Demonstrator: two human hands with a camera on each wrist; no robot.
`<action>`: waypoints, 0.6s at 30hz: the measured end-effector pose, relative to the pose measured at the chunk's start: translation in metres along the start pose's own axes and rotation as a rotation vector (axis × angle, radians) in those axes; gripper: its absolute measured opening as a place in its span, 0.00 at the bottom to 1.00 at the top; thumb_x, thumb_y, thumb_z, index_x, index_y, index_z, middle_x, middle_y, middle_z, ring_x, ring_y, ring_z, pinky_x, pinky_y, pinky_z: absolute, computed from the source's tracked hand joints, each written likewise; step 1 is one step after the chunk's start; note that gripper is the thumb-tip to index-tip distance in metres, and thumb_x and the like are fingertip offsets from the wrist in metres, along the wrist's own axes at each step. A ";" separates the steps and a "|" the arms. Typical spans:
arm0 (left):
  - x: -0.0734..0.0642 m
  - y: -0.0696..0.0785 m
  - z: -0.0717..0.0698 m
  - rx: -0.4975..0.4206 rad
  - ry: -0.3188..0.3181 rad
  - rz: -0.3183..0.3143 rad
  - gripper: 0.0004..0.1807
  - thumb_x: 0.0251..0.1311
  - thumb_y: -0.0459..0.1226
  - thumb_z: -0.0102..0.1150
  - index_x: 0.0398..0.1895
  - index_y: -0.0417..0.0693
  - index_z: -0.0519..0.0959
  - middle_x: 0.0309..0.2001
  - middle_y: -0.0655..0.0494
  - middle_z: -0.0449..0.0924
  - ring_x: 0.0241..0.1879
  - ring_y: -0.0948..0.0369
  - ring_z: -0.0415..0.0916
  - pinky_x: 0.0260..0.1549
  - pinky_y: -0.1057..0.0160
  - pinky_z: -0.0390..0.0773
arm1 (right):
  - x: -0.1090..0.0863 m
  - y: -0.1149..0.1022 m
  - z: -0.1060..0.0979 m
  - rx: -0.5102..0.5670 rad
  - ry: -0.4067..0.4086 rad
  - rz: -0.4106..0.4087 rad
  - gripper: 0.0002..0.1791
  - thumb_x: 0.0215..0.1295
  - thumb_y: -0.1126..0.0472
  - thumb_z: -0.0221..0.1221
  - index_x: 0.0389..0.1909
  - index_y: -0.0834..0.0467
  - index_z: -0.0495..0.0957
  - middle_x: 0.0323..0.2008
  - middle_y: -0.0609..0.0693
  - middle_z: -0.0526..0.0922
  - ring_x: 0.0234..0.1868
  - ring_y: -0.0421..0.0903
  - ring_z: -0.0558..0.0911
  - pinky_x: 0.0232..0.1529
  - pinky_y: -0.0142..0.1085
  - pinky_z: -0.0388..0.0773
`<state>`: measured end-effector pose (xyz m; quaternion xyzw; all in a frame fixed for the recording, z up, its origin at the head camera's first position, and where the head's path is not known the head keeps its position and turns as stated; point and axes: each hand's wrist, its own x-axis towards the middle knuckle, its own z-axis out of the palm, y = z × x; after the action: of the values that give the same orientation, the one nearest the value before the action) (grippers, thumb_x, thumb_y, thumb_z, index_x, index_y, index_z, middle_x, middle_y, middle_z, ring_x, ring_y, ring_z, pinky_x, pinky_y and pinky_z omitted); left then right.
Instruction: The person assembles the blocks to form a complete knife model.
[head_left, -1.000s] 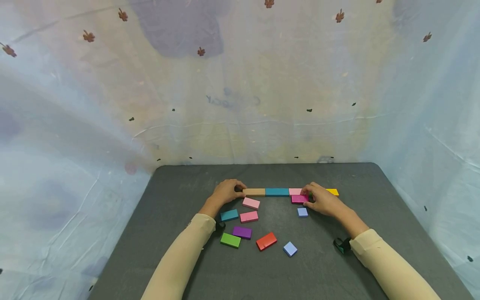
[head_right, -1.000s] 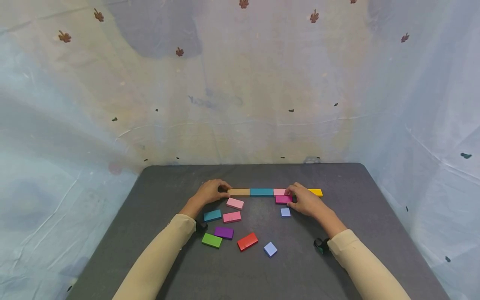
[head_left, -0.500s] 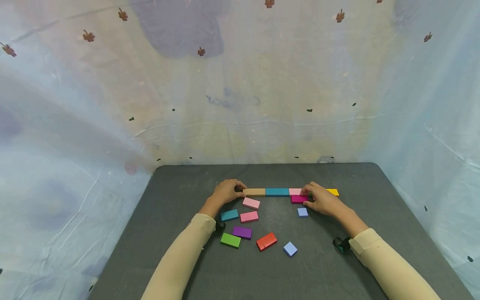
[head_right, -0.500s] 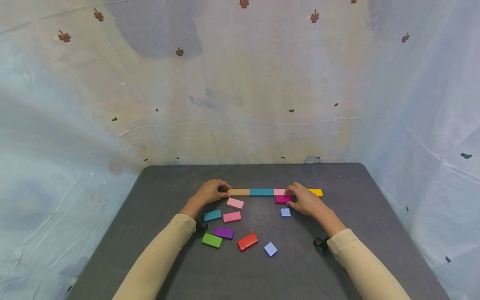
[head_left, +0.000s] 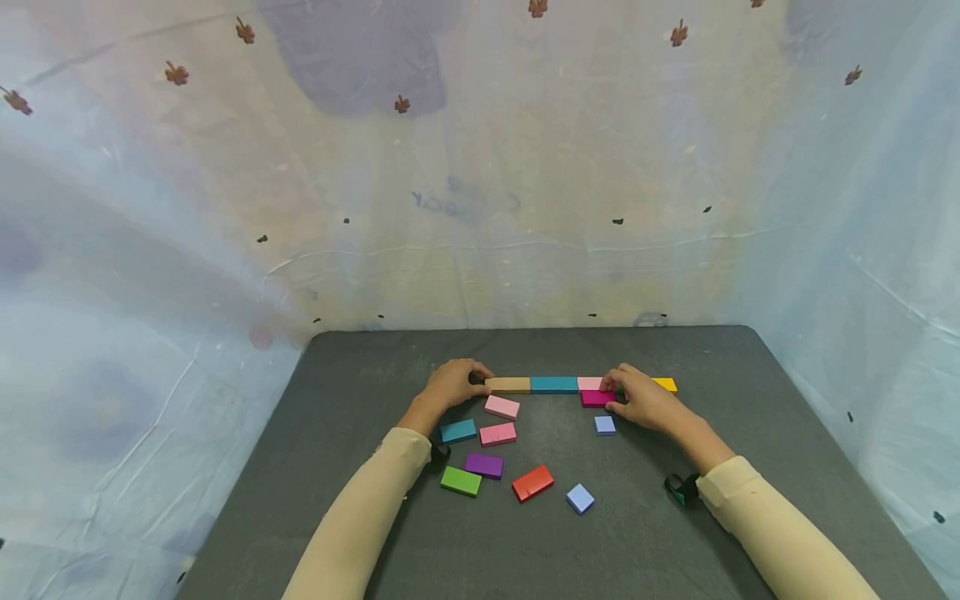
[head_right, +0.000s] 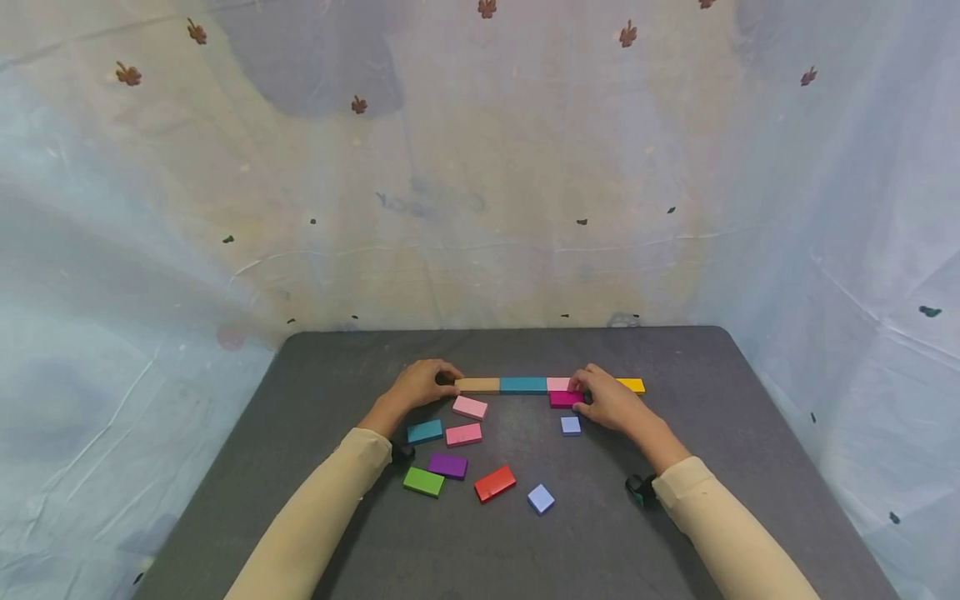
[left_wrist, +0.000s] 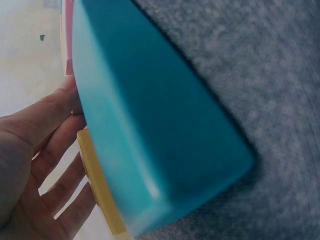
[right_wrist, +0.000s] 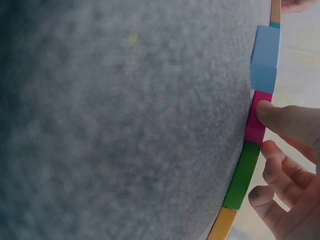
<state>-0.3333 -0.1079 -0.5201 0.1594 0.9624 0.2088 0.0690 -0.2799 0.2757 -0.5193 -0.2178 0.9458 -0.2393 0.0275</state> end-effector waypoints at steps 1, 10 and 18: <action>0.000 0.000 0.000 -0.001 0.000 0.000 0.16 0.68 0.47 0.74 0.57 0.59 0.90 0.54 0.58 0.89 0.61 0.52 0.81 0.65 0.40 0.75 | 0.000 0.000 0.000 -0.001 0.000 -0.001 0.14 0.68 0.65 0.73 0.51 0.59 0.83 0.45 0.53 0.79 0.44 0.49 0.80 0.51 0.50 0.83; 0.000 0.000 0.000 -0.006 -0.001 0.006 0.16 0.68 0.46 0.74 0.58 0.58 0.90 0.54 0.58 0.89 0.61 0.52 0.81 0.66 0.40 0.75 | -0.002 -0.002 -0.001 -0.004 0.002 0.001 0.14 0.68 0.65 0.72 0.51 0.60 0.83 0.46 0.54 0.79 0.43 0.50 0.79 0.51 0.51 0.83; 0.000 0.000 -0.002 -0.015 -0.001 0.008 0.16 0.68 0.46 0.75 0.57 0.59 0.90 0.53 0.58 0.89 0.59 0.52 0.82 0.62 0.41 0.78 | -0.011 -0.023 -0.008 0.014 0.007 0.026 0.13 0.71 0.63 0.71 0.53 0.58 0.83 0.50 0.55 0.80 0.42 0.48 0.78 0.47 0.45 0.82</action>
<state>-0.3334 -0.1082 -0.5184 0.1627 0.9601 0.2162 0.0701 -0.2622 0.2652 -0.5021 -0.2044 0.9470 -0.2461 0.0290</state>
